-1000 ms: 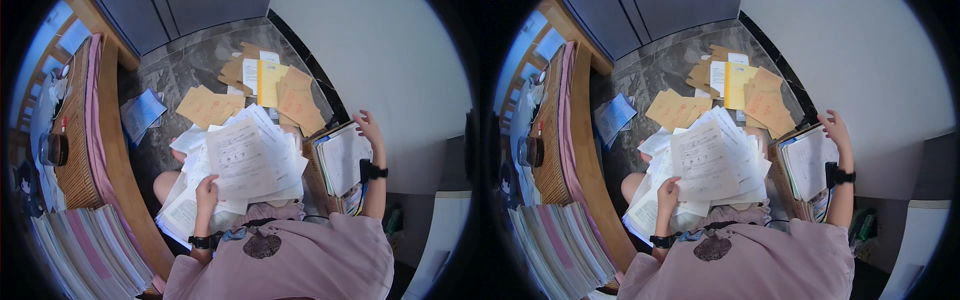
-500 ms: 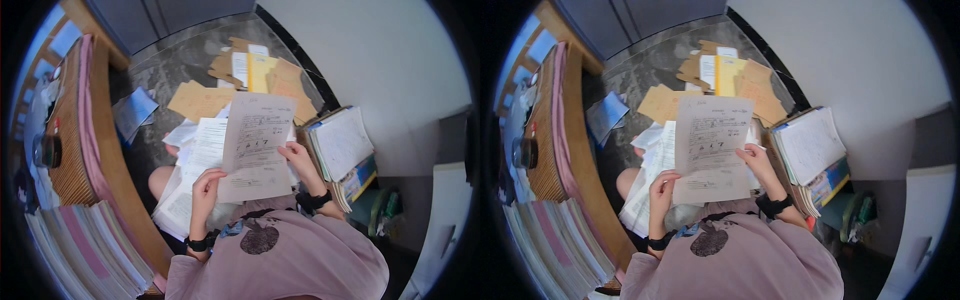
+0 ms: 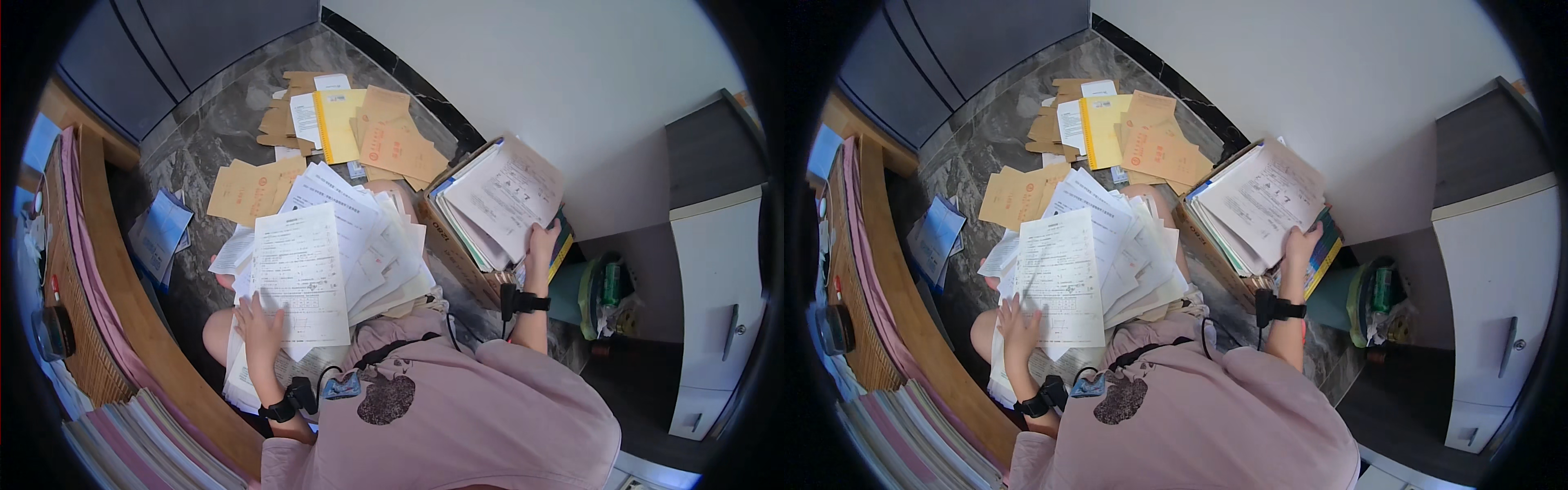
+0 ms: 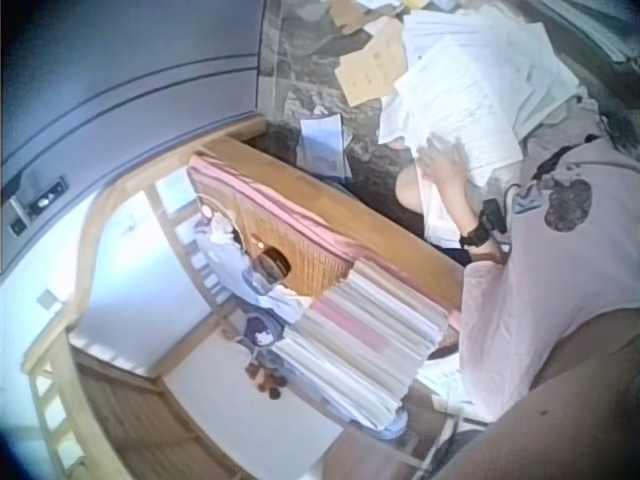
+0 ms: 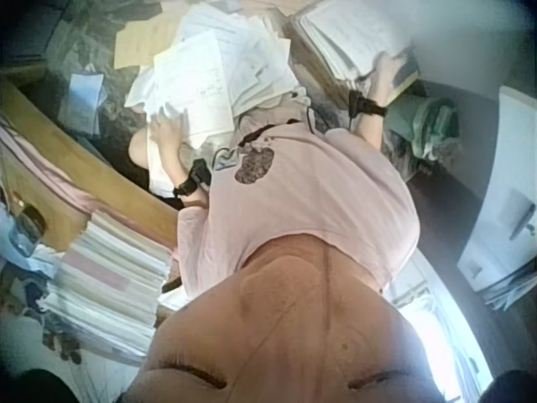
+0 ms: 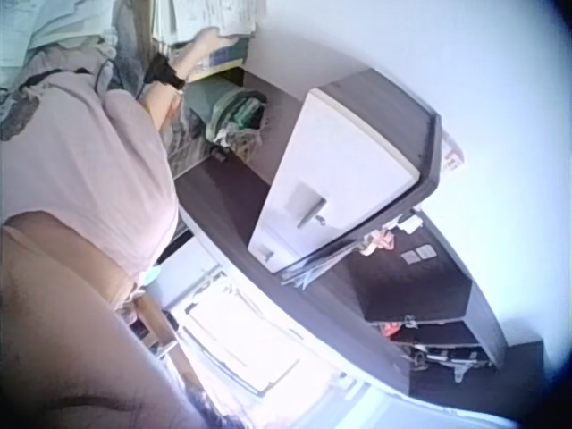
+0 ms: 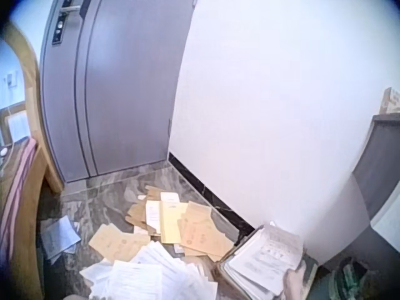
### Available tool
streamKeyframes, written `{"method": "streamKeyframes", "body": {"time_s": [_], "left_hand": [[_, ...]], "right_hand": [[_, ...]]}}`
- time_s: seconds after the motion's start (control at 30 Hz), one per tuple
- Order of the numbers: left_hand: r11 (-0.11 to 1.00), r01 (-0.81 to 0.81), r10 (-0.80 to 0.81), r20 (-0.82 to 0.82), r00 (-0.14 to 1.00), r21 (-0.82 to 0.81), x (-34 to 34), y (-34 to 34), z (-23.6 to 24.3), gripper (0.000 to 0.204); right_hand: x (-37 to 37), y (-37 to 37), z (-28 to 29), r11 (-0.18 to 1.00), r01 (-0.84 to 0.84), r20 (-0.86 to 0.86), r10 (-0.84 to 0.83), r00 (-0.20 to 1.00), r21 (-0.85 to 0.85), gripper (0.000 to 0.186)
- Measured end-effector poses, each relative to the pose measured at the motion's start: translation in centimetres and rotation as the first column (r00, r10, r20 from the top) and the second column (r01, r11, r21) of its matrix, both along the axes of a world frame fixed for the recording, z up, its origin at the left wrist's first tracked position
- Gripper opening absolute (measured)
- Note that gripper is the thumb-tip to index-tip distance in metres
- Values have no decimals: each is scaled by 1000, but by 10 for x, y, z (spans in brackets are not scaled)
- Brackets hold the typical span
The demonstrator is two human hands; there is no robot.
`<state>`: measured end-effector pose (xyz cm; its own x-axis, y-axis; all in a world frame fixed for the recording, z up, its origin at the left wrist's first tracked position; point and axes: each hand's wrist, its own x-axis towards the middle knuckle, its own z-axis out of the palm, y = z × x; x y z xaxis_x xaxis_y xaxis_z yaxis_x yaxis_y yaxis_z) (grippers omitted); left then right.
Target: The recorder is sitting on the floor, sorting through a large stack of papers, booklets, and documents.
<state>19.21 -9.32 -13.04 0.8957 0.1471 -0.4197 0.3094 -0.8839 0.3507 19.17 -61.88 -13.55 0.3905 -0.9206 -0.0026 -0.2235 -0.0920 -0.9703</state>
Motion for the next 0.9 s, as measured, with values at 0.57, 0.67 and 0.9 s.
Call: {"method": "streamKeyframes", "body": {"time_s": [0.57,0.67,0.9], "left_hand": [[991,-135,123,312,942,15,-14,21,-39,57],[988,-157,143,353,925,11,-7,15,-39,51],[973,-227,222,354,908,-27,-6,17,-41,30]], "right_hand": [[-16,-15,-15,973,-198,-241,221,945,116,37],[-17,-7,-11,976,-167,-86,180,980,138,38],[7,40,13,937,-231,-349,131,928,-262,36]]}}
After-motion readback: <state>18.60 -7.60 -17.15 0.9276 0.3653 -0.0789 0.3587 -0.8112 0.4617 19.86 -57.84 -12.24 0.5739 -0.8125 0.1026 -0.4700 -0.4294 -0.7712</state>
